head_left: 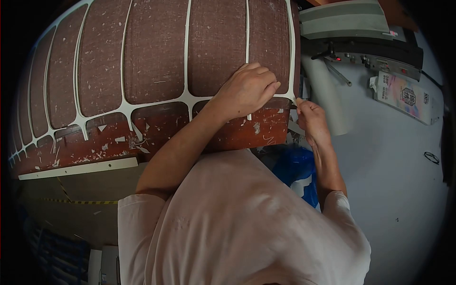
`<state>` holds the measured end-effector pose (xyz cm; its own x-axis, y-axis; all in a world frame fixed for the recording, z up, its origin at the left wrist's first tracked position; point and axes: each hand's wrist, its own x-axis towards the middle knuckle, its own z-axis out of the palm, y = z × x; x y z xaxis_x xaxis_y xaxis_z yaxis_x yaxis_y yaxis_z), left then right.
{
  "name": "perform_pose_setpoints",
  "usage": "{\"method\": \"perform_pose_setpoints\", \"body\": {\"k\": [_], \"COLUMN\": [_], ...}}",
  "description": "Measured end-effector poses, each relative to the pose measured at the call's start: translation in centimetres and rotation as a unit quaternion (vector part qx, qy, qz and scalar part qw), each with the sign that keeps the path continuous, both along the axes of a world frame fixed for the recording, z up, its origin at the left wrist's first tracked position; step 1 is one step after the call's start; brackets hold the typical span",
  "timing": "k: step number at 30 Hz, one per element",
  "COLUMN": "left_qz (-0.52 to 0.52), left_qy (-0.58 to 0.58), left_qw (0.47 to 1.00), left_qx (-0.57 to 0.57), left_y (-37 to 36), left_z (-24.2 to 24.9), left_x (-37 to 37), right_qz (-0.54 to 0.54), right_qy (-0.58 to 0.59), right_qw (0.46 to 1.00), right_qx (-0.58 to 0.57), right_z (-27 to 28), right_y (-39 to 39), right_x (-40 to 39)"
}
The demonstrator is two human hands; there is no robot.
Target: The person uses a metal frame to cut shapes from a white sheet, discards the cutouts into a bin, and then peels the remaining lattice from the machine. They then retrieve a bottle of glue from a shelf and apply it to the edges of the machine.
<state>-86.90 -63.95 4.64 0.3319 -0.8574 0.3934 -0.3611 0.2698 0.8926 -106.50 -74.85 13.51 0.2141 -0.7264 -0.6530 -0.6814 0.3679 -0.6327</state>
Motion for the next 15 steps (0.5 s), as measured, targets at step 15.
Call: {"method": "perform_pose_setpoints", "body": {"k": [15], "left_qz": [-0.001], "left_qy": [0.005], "left_qw": [1.000], "left_qx": [0.014], "left_y": [0.2], "left_z": [0.0], "left_x": [0.0], "right_qz": [0.131], "right_qy": [-0.009], "right_qw": [0.988], "right_qx": [-0.083], "right_z": [7.0], "right_y": [-1.2], "right_x": [3.5]}}
